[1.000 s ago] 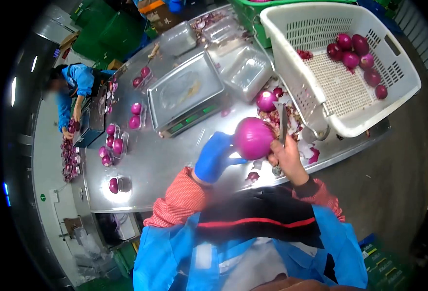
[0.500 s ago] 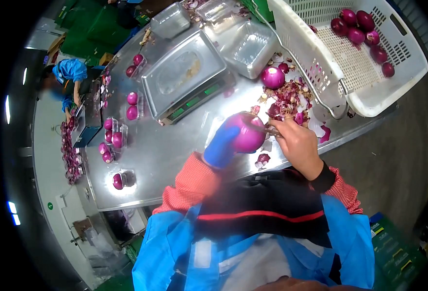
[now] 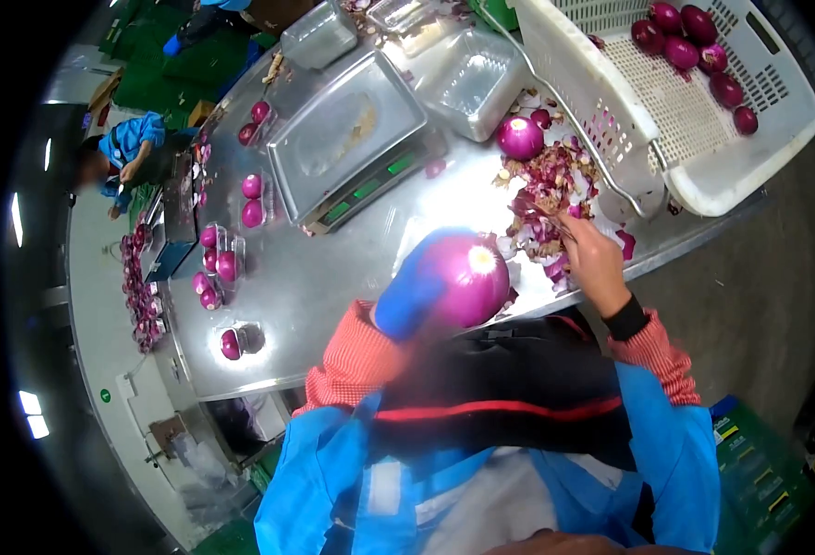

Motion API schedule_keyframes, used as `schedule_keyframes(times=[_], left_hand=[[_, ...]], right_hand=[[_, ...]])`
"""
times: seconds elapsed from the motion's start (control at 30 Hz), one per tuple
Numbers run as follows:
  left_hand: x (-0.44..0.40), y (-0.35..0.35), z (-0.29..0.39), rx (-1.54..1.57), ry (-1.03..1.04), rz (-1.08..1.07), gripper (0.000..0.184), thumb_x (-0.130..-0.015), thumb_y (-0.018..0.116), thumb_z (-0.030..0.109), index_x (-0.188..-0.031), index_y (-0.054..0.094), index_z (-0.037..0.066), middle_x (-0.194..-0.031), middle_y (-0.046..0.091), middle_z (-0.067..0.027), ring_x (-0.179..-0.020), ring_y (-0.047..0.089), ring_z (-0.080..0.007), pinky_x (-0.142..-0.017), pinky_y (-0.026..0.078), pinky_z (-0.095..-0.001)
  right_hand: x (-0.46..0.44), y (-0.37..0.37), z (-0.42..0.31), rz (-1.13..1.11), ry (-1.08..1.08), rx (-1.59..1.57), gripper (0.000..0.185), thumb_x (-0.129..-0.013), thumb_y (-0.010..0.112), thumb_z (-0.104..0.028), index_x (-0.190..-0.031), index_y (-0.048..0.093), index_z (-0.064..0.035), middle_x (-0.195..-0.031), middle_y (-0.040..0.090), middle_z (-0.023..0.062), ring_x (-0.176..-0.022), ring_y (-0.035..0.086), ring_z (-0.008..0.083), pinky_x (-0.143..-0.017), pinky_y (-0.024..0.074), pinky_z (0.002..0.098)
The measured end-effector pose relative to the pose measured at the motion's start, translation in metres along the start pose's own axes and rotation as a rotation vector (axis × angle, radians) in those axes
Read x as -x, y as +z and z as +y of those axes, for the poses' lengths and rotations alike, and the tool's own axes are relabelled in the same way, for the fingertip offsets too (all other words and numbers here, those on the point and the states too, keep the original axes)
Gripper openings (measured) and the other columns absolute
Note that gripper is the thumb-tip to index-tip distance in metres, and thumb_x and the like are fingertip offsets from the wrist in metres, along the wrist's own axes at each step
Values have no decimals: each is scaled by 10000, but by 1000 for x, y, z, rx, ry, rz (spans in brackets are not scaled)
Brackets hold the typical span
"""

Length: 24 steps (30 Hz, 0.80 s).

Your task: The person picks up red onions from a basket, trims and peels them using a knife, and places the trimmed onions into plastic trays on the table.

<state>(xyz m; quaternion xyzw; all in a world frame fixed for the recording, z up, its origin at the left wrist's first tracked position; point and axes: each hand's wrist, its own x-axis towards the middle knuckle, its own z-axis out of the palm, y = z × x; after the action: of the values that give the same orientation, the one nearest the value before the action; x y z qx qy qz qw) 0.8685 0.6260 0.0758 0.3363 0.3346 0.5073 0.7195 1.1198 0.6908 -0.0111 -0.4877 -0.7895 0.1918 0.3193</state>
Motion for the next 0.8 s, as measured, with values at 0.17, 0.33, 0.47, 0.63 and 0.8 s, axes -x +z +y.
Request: schedule_keyframes(times=[0.17,0.33,0.47,0.63,0.8], left_hand=[[-12,-25,-17,-483,51,137,799,-820,716,381,-1428,306,65,-1329,480,-105,-1208,490,-216,-1003,433,-367],[-16,-11,-5,-24,-309,136,845,-895,637,337,-1523,114,123,-1359,452,-131,-1154,546,-203,-852,515,-338],[-14,-26,-18,-469,-10,-73,1057,-751,796,298,-1518,97,96,-1398,408,-149,-1260,470,-244,-990,447,-384],[-31,-19,-46,-320,179,82,986,-730,804,363,-1455,227,24,-1372,436,-143,-1266,455,-264,-1056,391,-395],[-24,-4,-27,-44,14,-10,827,-782,734,402,-1398,343,11,-1316,505,-149,-1199,524,-256,-1018,432,-389]], right_hand=[[-8,-9,-41,55,-1,-277,401,-852,643,-94,-1245,572,-76,-1034,656,148,-836,651,273,-764,517,327],[-13,-7,-54,-208,208,-880,488,-938,565,-219,-1381,428,-66,-943,585,71,-639,519,133,-611,460,278],[-9,-3,-43,-395,731,-1587,459,-1025,369,-415,-1289,427,-44,-794,526,49,-478,386,93,-439,329,226],[1,19,-49,-411,757,-1430,332,-1016,408,-382,-1020,540,-78,-721,521,33,-505,467,127,-468,383,269],[-11,-15,-54,80,-99,-172,149,-848,624,-130,-979,590,-68,-751,528,68,-568,560,218,-510,441,327]])
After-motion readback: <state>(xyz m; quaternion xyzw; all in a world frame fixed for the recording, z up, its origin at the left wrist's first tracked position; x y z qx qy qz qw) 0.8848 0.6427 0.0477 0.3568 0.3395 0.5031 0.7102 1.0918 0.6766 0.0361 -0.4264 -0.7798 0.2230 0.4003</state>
